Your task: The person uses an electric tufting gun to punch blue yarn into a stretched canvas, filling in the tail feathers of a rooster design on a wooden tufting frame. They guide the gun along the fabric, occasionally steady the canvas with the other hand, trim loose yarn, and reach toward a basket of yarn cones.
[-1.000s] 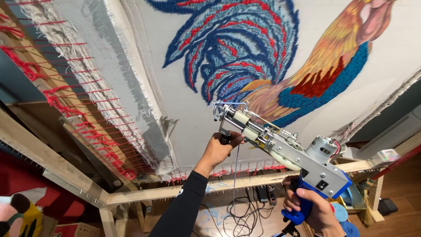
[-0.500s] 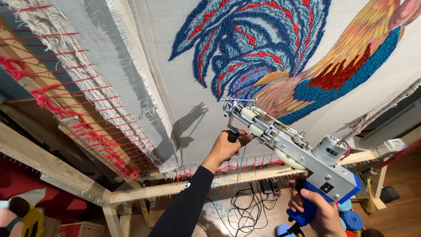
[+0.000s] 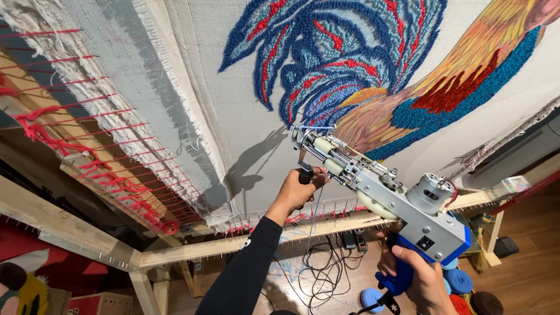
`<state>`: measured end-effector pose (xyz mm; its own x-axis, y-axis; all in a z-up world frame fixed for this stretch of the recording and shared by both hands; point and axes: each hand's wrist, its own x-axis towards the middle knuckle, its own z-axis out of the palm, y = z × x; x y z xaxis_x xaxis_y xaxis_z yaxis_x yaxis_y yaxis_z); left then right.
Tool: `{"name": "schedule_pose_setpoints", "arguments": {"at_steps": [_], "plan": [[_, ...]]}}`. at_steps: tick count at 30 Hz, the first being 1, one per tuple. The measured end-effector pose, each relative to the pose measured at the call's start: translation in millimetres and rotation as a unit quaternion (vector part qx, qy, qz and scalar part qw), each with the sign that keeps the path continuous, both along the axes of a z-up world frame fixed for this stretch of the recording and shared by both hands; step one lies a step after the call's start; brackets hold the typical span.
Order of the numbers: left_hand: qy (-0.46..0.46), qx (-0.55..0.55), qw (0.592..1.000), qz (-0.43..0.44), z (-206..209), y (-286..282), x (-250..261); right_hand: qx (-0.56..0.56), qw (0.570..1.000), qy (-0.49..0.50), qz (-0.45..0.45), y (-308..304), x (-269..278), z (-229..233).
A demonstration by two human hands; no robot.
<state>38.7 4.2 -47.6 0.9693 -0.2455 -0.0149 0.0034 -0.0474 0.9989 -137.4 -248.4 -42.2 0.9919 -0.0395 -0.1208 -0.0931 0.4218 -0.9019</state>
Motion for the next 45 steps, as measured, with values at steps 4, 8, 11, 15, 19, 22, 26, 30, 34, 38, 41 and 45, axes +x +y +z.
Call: {"name": "schedule_pose_setpoints", "arguments": {"at_steps": [4,8,11,15,19,22,26,30,34,38,41,45], "plan": [[-0.004,-0.022,1.0,-0.012,-6.0,1.1,3.0,-0.003,1.0,0.007,-0.005,-0.5,0.7,-2.1],[-0.009,-0.04,0.999,-0.027,-13.9,1.4,9.3,-0.005,1.0,0.011,-0.009,-0.6,-1.6,1.6],[-0.023,-0.048,0.998,-0.031,-14.7,2.5,8.3,-0.008,1.0,0.01,-0.001,-7.7,0.1,-6.1],[-0.039,-0.099,0.994,-0.019,-42.1,3.0,15.2,-0.071,0.997,-0.006,-0.003,-19.6,2.2,-16.2],[-0.08,-0.122,0.989,-0.02,-70.0,10.7,14.5,-0.111,0.992,0.06,0.002,-33.6,9.7,-8.9],[-0.051,-0.173,0.984,-0.002,-85.9,19.5,12.1,-0.057,0.985,-0.08,0.142,-55.0,27.8,-28.5],[-0.05,-0.228,0.966,0.108,-122.4,25.5,19.9,0.017,0.986,-0.115,0.121,-85.0,49.4,-55.6],[-0.017,-0.24,0.961,0.133,-87.9,27.8,-4.7,-0.204,0.971,-0.098,0.072,-107.5,81.3,-66.4],[0.027,-0.198,0.97,0.135,-89.2,20.0,-8.3,-0.215,0.967,-0.126,0.058,-84.9,72.9,-17.5],[-0.01,-0.187,0.971,0.148,-99.2,1.8,-11.0,-0.25,0.962,-0.069,0.084,-98.1,68.8,0.5],[-0.031,-0.177,0.973,0.147,-92.2,-24.4,-15.3,-0.252,0.956,-0.113,0.094,-122.8,72.1,-7.4],[-0.054,-0.205,0.965,0.153,-85.8,-74.2,-18.4,-0.202,0.964,-0.135,0.11,-168.0,76.1,-9.3]]}}
